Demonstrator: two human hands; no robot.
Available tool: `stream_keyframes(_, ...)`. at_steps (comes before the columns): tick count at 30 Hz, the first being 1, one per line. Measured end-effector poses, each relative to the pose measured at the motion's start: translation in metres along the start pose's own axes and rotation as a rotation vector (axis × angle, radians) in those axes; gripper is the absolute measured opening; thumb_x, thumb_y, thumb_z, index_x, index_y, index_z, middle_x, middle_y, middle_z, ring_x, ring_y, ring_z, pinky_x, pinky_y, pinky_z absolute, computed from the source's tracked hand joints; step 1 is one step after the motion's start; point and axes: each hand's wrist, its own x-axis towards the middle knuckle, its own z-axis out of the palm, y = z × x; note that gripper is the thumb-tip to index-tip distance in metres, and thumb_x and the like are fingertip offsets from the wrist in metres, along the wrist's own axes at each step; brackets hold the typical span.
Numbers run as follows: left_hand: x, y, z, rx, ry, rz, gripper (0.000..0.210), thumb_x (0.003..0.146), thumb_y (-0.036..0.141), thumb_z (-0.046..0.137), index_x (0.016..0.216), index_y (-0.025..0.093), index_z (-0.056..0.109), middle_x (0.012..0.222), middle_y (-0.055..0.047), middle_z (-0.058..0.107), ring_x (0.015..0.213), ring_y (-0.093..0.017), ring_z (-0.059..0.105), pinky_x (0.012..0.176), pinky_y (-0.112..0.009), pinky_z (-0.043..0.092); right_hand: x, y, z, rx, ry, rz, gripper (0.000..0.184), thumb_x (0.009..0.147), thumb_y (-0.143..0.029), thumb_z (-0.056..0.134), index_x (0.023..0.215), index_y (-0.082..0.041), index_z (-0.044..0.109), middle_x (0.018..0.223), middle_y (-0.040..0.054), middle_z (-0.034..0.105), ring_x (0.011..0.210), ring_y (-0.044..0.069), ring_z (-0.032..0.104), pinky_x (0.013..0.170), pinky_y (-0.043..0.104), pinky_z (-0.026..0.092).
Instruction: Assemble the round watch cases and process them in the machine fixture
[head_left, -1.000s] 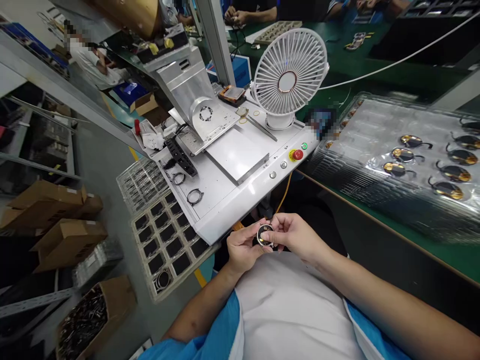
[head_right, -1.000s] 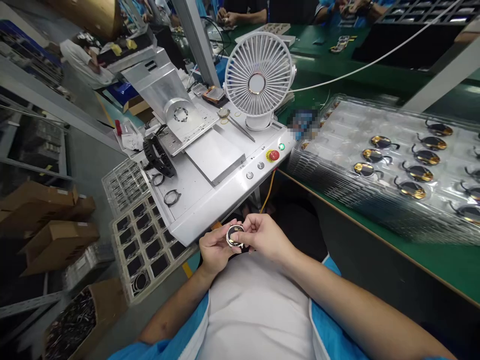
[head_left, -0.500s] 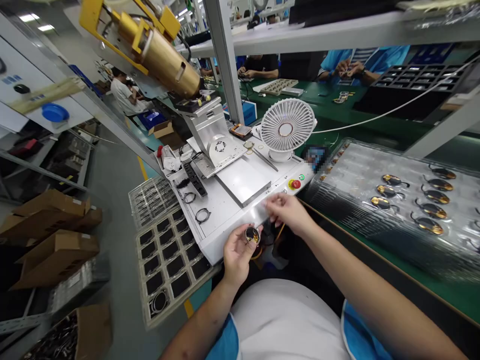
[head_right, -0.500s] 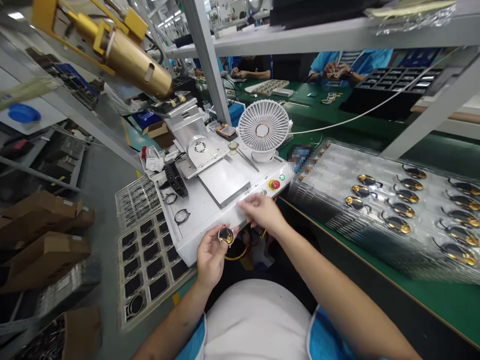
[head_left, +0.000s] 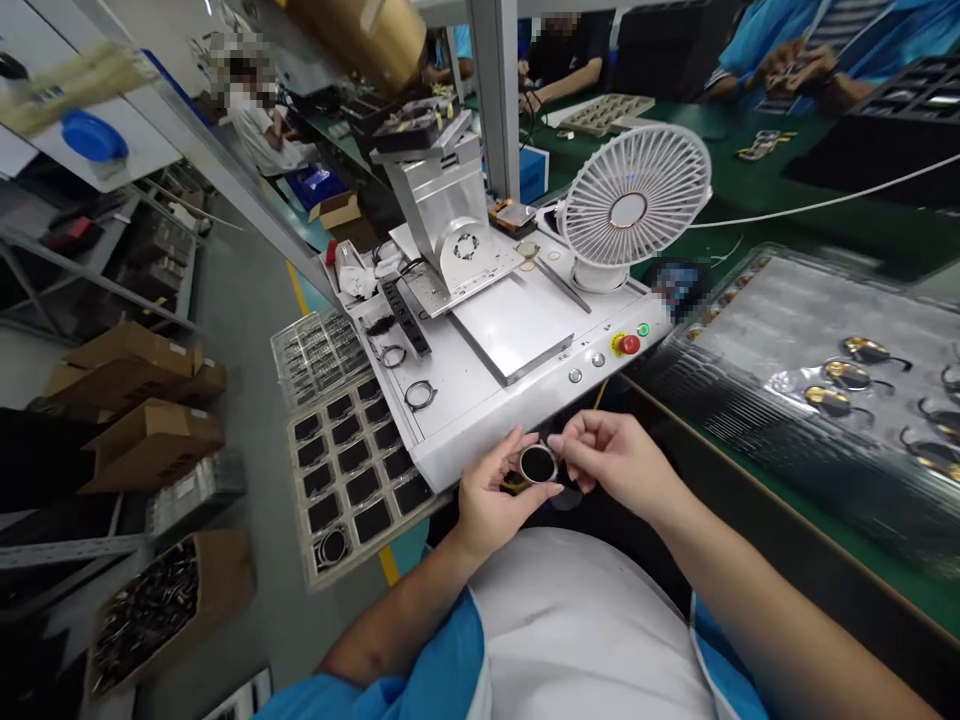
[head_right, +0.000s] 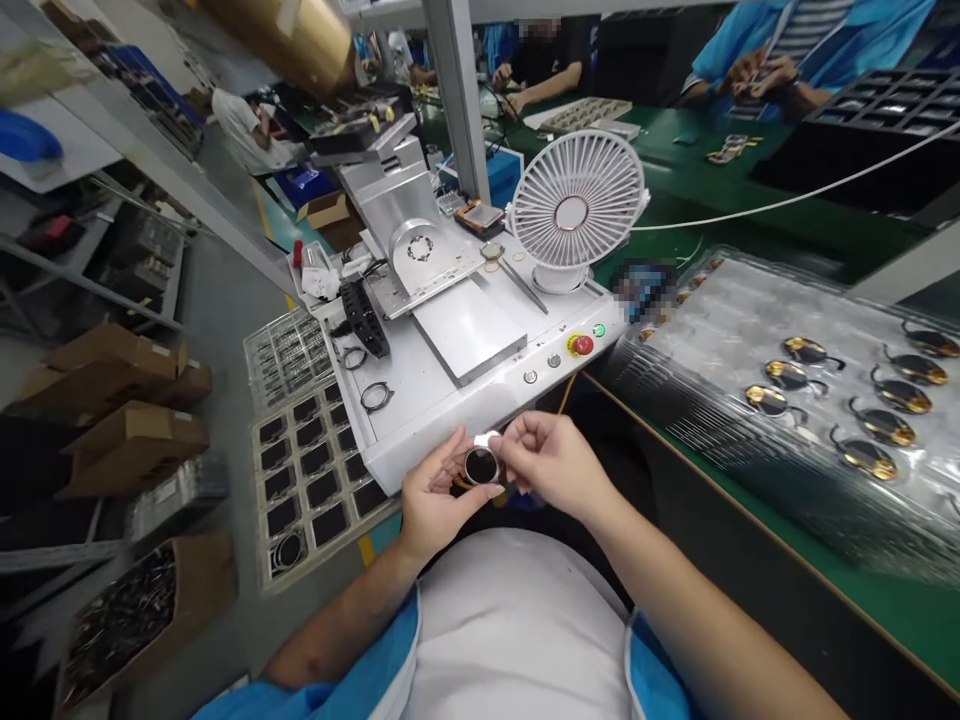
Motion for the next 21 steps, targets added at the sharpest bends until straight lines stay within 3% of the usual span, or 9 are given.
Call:
stream_keyframes(3, 0.001, 0.002, 0.001, 0.075, -0.021, 0.056, 0.082, 0.067, 0.026, 0.096, 0.142, 0.023, 0.064, 0.125, -0.015, 0.077, 0.104, -0.027, 0.079, 0.092, -0.037, 0.067, -0.017, 0.012, 0.009, -0.044, -0.008, 0.038, 0.045, 0.076, -0.054, 0.084, 0.071, -0.018, 0.058, 0.052, 0.0008, 0.064, 0.04, 0.01, 0.052, 0.04, 0.018, 0.041)
stream_keyframes(10, 0.003, 0.001, 0.001, 0.13, -0.029, 0.166, 0.08, 0.068, 0.023, 0.096, 0.141, 0.026, 0.064, 0.125, -0.013, 0.078, 0.101, -0.026, 0.08, 0.091, -0.035, 0.067, -0.016, 0.013, 0.008, -0.088, 0.015, 0.075, 0.04, 0.075, -0.048, 0.083, 0.07, -0.019, 0.056, 0.053, 0.0001, 0.064, 0.039, 0.009, 0.051, 0.039, 0.018, 0.04)
stream_keyframes(17, -0.004, -0.003, 0.002, 0.128, -0.022, 0.147, 0.07, 0.073, 0.02, 0.092, 0.138, 0.024, 0.067, 0.125, -0.014, 0.078, 0.103, -0.028, 0.079, 0.094, -0.038, 0.067, -0.013, 0.022, 0.019, -0.09, 0.042, 0.004, 0.038, 0.077, -0.048, 0.081, 0.076, -0.02, 0.056, 0.059, -0.0019, 0.061, 0.05, 0.012, 0.056, 0.046, 0.021, 0.043)
stream_keyframes(19, -0.005, -0.003, 0.005, 0.113, -0.069, 0.157, 0.074, 0.072, 0.02, 0.092, 0.14, 0.025, 0.064, 0.127, -0.013, 0.077, 0.106, -0.028, 0.078, 0.096, -0.041, 0.066, -0.021, 0.022, 0.008, -0.075, 0.012, -0.013, 0.041, 0.076, -0.055, 0.081, 0.075, -0.021, 0.058, 0.063, 0.0, 0.062, 0.053, 0.014, 0.057, 0.048, 0.025, 0.045)
stream_keyframes(21, -0.004, -0.001, 0.006, 0.121, -0.145, 0.188, 0.078, 0.07, 0.022, 0.094, 0.142, 0.026, 0.063, 0.132, -0.014, 0.074, 0.11, -0.03, 0.077, 0.1, -0.045, 0.064, -0.04, 0.019, -0.021, -0.12, 0.172, -0.074, 0.044, 0.073, -0.061, 0.083, 0.072, -0.022, 0.061, 0.068, 0.0037, 0.065, 0.057, 0.018, 0.059, 0.05, 0.029, 0.047)
